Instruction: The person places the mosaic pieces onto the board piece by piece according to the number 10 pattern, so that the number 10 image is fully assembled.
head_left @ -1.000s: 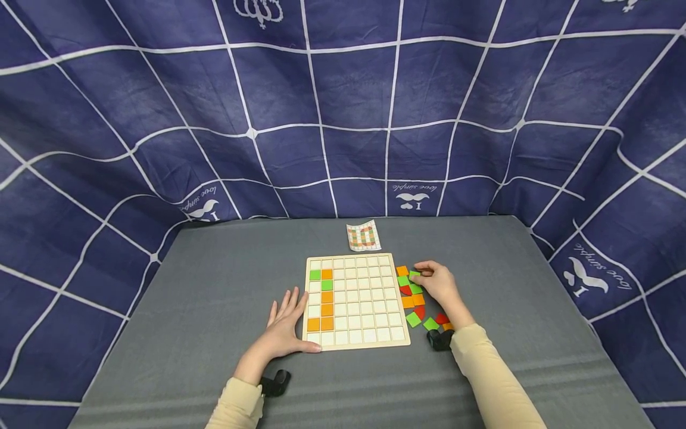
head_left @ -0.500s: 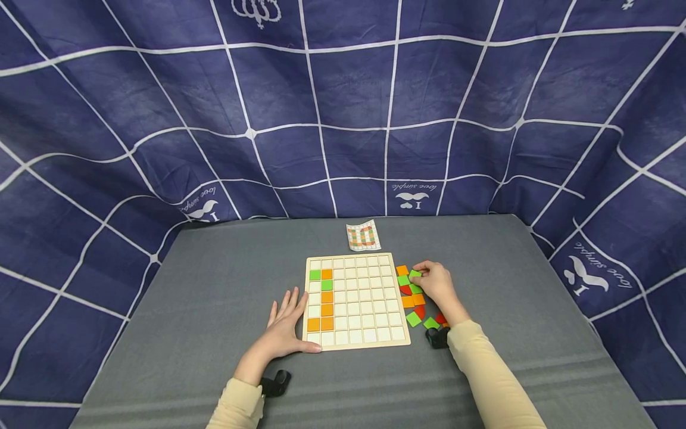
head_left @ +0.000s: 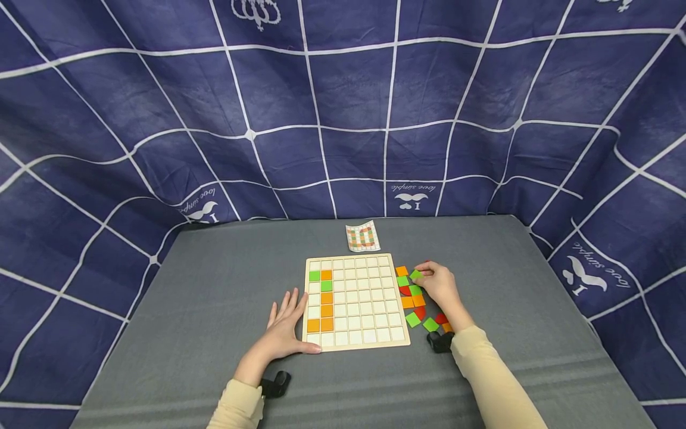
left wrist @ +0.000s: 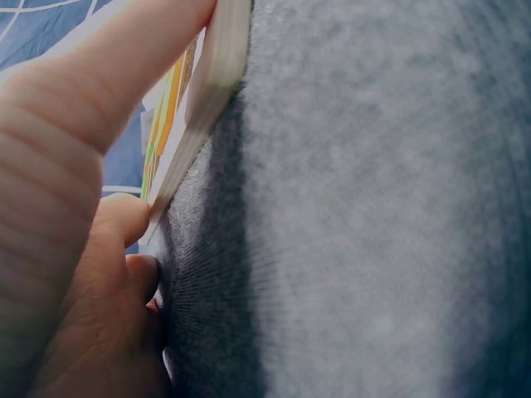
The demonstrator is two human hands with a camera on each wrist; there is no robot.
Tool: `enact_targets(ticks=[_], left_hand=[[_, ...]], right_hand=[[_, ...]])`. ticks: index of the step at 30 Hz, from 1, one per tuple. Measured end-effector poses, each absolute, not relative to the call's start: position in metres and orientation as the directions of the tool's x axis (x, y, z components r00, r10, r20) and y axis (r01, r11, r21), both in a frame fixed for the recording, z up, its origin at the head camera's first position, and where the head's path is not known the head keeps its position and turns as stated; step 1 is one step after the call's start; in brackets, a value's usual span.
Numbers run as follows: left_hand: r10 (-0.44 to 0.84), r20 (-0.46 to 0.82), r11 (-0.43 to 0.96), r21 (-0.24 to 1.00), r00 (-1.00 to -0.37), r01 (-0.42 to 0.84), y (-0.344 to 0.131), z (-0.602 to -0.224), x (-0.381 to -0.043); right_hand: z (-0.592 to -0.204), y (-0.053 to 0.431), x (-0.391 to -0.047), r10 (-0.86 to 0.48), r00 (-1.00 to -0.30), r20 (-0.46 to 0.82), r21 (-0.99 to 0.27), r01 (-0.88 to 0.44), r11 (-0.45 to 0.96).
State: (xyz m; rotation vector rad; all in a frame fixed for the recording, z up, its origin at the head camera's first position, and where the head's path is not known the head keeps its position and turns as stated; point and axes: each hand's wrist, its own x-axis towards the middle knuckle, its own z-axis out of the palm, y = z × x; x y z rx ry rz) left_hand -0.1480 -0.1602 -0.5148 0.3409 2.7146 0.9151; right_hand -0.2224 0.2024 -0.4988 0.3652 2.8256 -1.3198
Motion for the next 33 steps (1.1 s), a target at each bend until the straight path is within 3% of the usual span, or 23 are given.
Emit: enact_targets(ticks=[6, 18, 26, 33], left_hand=[[0.3, -0.168, 0.774, 0.618, -0.939, 0.137, -0.161, -0.514, -0.148], [0.287, -0.174, 0.781, 0.612, -0.942, 0.125, -0.161, -0.515, -0.149], [0.295, -0.174, 0.779, 0.613, -0.939, 0.131, -0.16, -0.514, -0.149], [0.286, -0.176, 0.784, 0.608, -0.942, 0.125, -0.16, -0.514, -0.149]], right_hand=[[-0.492, 0.196, -0.215, 0.18, -0.977, -0.111, -0.861, 0.185, 0.474], [-0.484, 0.137, -0.19, -0.04, -0.985, -0.168, -0.961, 0.154, 0.231], [-0.496, 0.101, -0.175, -0.177, -0.971, -0.159, -0.949, 0.101, 0.299], [-0.504, 0.085, -0.169, -0.264, -0.961, -0.08, -0.914, -0.035, 0.405]])
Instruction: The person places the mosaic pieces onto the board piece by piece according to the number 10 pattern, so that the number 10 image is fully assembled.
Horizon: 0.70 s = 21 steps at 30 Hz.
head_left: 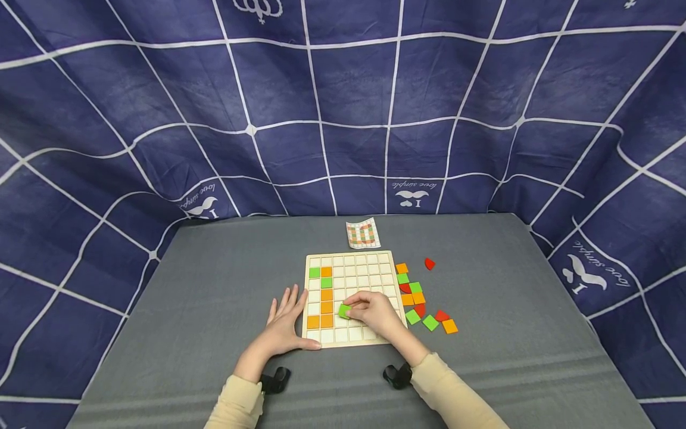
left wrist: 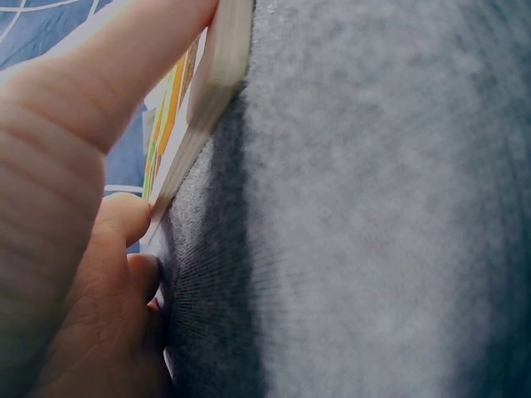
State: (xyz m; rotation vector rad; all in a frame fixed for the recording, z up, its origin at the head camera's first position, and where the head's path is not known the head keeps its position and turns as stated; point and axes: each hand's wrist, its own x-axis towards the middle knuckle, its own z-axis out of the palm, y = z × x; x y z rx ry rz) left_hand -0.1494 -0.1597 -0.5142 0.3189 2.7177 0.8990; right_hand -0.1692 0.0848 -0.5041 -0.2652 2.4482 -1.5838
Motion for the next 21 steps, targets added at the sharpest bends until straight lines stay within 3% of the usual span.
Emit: enact_targets(ticks=[11, 21], left_hand=[[0.285, -0.171, 0.787, 0.603, -0.943, 0.128, -0.16, -0.516, -0.15], [0.284, -0.174, 0.789, 0.601, -0.943, 0.126, -0.16, -0.516, -0.15]], right_hand=[[-0.5, 0.07, -0.164, -0.346, -0.938, 0.002, -0.797, -0.21, 0.566], [-0.499, 0.065, -0.16, -0.365, -0.924, 0.111, -0.701, -0.333, 0.63]])
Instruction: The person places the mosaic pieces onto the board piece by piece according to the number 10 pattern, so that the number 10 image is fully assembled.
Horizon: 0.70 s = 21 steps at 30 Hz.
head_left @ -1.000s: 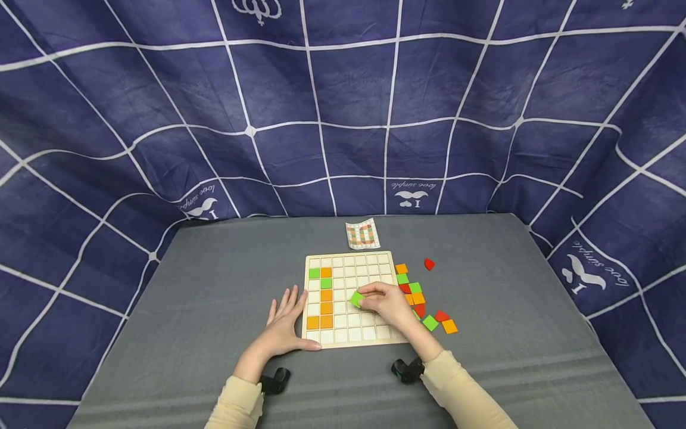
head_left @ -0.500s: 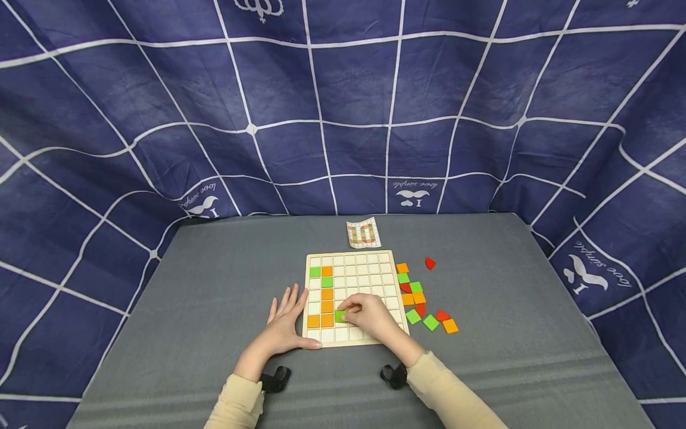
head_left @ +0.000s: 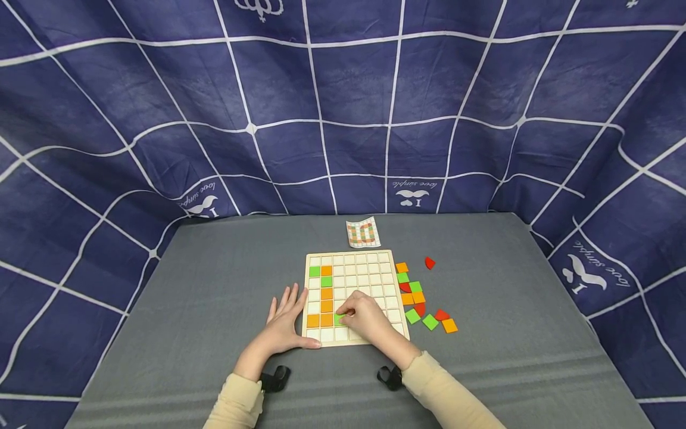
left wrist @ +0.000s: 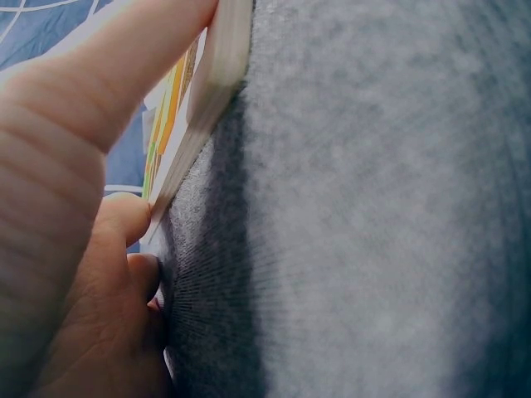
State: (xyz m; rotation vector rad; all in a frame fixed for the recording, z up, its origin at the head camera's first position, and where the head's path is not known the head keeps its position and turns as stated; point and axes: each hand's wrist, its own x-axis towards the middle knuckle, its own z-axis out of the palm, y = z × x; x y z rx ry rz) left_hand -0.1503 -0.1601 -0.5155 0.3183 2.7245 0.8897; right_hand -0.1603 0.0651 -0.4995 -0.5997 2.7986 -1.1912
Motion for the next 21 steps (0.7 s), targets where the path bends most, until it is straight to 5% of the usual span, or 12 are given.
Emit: enact_targets(ticks=[10, 21], left_hand=[[0.276, -0.18, 0.792, 0.599, -0.944, 0.118, -0.161, -0.517, -0.149], [0.28, -0.166, 0.786, 0.605, -0.945, 0.127, -0.161, -0.517, -0.149]], right_hand=[[-0.497, 0.07, -0.162, -0.338, -0.939, 0.07, -0.722, -0.281, 0.633], [-0.477, 0.12, -0.195, -0.083, -0.996, 0.035, -0.832, -0.075, 0.55]])
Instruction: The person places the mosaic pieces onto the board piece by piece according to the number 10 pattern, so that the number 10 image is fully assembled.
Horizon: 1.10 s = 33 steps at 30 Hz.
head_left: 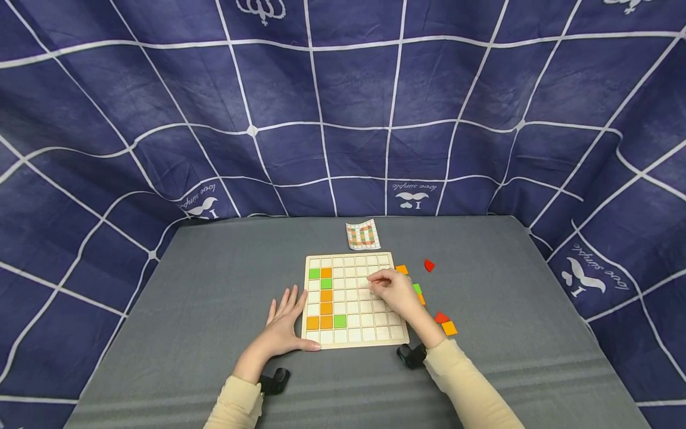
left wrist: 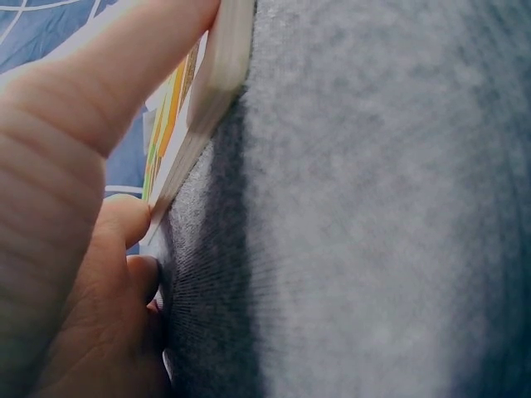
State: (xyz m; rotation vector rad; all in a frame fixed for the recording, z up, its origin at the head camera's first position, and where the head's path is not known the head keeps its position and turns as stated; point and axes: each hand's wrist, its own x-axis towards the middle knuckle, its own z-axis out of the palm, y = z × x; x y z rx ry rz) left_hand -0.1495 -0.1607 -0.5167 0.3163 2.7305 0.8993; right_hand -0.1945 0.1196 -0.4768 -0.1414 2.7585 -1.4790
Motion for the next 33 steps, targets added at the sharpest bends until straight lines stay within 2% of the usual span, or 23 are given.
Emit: enact_targets(ticks=[9, 20, 28, 33], left_hand=[[0.285, -0.165, 0.781, 0.612, -0.944, 0.129, -0.161, -0.516, -0.149], [0.292, -0.161, 0.775, 0.617, -0.943, 0.134, -0.161, -0.518, -0.149], [0.302, -0.143, 0.763, 0.629, -0.943, 0.149, -0.162, -0.516, -0.148], [0.306, -0.153, 0.757, 0.637, -0.94, 0.143, -0.162, -0.516, -0.147]], right_hand=[[-0.479, 0.161, -0.217, 0.049, -0.999, 0.025, -0.816, 0.008, 0.579], [-0.487, 0.187, -0.232, 0.151, -0.988, -0.024, -0.804, 0.109, 0.584], [-0.49, 0.209, -0.239, 0.274, -0.962, -0.006, -0.753, 0.185, 0.631], [-0.494, 0.218, -0.244, 0.282, -0.958, -0.056, -0.708, 0.237, 0.665]])
